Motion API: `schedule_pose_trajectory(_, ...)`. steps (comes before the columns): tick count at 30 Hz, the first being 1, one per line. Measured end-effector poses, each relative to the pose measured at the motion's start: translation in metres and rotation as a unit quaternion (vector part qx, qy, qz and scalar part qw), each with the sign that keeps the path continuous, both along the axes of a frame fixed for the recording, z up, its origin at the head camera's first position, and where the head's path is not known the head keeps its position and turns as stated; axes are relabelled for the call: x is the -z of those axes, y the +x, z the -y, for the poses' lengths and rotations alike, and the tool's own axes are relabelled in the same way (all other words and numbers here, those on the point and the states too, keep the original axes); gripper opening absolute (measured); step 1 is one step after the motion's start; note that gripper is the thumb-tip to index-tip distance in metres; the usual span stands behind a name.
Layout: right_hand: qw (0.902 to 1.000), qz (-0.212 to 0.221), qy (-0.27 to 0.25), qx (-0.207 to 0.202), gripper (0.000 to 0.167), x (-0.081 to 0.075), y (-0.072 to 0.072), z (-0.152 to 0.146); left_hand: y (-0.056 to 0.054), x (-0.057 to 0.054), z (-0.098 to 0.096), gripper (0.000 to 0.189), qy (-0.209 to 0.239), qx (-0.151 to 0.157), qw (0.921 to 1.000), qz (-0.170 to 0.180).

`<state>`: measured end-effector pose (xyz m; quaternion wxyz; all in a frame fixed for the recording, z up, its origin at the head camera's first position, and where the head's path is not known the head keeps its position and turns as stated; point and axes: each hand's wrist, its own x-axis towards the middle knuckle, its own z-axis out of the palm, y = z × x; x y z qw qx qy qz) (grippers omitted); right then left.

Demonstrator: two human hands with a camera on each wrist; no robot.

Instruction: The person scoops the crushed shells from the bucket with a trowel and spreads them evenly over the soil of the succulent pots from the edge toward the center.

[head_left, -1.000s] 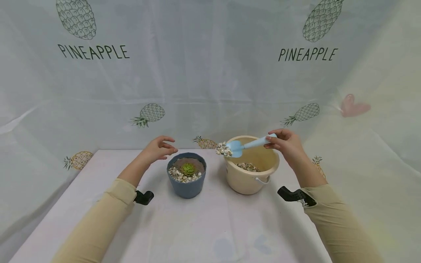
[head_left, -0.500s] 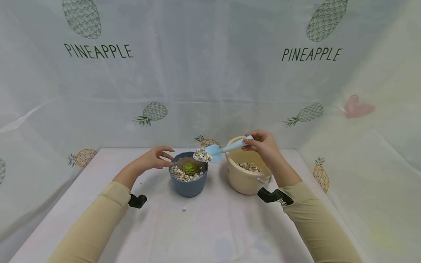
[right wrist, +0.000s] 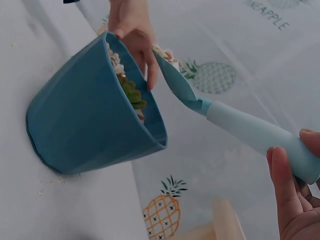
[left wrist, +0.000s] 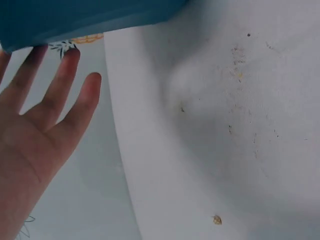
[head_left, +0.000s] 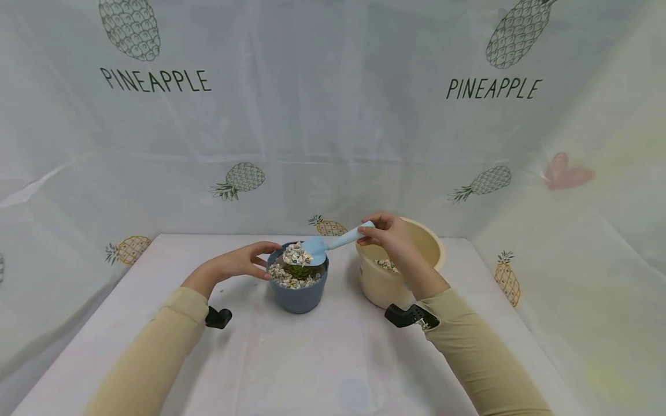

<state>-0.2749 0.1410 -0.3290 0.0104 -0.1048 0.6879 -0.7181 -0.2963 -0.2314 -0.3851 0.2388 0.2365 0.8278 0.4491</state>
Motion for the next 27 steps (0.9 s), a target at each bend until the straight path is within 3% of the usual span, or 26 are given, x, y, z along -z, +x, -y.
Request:
schedule_pose_trajectory(6, 0.9998, 0.013, -0.016, 0.001, 0.019, 0.003, -0.001, 0.011, -0.014, 0.004, 0.002, 0.089, 0.007, 0.035, 0.9993, 0.014)
schedule_pose_trajectory(14, 0.9992, 0.011, 0.036, 0.009, 0.025, 0.005, 0.003, 0.021, -0.035, 0.001, 0.002, 0.091, 0.019, 0.122, 0.9910, 0.051)
schedule_pose_trajectory(21, 0.9989, 0.009, 0.045, 0.011, 0.024, 0.006, 0.001, 0.028, -0.046, -0.004, -0.001, 0.096, -0.020, 0.148, 0.9867, 0.065)
schedule_pose_trajectory(27, 0.9986, 0.004, 0.049, 0.019, 0.023, 0.003, -0.002, 0.031, -0.050, -0.002, -0.006, 0.098, -0.007, 0.164, 0.9840, 0.068)
